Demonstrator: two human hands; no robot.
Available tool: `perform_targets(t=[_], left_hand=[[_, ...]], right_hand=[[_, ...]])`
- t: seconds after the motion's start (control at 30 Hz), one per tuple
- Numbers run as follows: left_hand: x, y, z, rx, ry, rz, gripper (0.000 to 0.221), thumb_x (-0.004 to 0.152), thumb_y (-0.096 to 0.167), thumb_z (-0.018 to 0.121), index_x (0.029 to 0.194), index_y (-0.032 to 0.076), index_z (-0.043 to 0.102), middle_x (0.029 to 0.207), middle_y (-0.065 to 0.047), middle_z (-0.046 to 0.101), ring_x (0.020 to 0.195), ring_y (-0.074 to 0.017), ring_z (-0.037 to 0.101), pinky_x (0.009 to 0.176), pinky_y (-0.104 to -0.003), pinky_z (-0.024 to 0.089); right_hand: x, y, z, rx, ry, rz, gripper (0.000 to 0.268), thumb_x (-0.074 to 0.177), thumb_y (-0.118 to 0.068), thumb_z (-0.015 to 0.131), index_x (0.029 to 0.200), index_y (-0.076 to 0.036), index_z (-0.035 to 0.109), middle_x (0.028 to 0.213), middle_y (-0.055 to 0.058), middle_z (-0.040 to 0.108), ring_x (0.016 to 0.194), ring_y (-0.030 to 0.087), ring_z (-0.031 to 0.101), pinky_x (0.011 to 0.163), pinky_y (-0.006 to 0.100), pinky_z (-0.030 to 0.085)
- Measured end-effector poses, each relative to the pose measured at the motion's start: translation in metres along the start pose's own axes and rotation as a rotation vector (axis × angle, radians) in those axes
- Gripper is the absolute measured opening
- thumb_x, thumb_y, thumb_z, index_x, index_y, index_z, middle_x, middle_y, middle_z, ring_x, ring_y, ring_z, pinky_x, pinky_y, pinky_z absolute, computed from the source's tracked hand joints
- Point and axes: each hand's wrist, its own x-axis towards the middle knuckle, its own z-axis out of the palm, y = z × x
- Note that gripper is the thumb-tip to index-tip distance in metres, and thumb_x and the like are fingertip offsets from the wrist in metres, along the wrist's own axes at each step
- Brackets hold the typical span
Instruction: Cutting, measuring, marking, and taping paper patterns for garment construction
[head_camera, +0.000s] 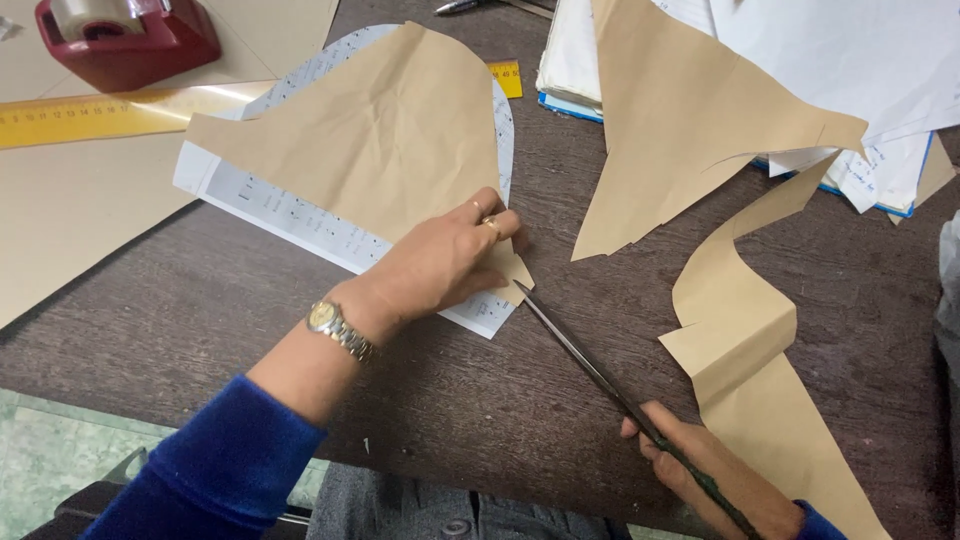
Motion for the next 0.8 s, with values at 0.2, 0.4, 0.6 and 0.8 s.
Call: perform_targets(t=[0.2,0.4,0.6,0.8], left_hand=[[-0.043,-0.003,0.007,0.525,0.406,-0.082,0.033,0.093,0.035,0.062,0.112,0.009,0.057,0.116,-0.012,0.056,0.103,-0.0323,0.055,0.075,-0.044,0.041],[-0.054,-0.008,0.007,0.432,0.459,-0.068,0.033,0.093,0.037,0.060,0.115,0.012,0.058,0.121,-0.008,0.055,0.107,-0.0302,0.053,0.085,-0.045,0.040],[-0.054,-0.008,0.006,0.392,0.488,-0.068,0.032,0.091,0.036,0.062,0.111,0.011,0.060,0.119,-0.008,0.058,0.108,-0.0290,0.054,0.087,-0.043,0.042],[-0.055,-0.010,0.006,0.351,0.504,-0.054,0.029,0.092,0.034,0.063,0.110,0.012,0.060,0.120,-0.007,0.057,0.107,-0.0289,0.054,0.087,-0.043,0.041]], right_hand=[[-0.005,-0.025,-0.001,-0.165,0.047,0.083,0.047,0.085,-0.050,0.044,0.122,-0.028,0.065,0.095,-0.009,0.069,0.092,0.003,0.068,0.082,0.018,0.048],[0.009,-0.038,-0.001,-0.152,0.014,-0.047,0.055,0.084,-0.057,0.035,0.113,-0.019,0.063,0.074,-0.005,0.057,0.063,0.007,0.054,0.062,0.023,0.043],[0.015,-0.047,0.001,-0.136,0.039,0.037,0.042,0.090,-0.048,0.041,0.109,-0.020,0.065,0.064,-0.003,0.049,0.053,0.009,0.044,0.054,0.027,0.035],[0.018,-0.043,0.003,-0.235,0.046,0.092,0.027,0.094,-0.040,0.043,0.104,-0.021,0.061,0.081,-0.005,0.063,0.074,0.006,0.061,0.069,0.021,0.044]])
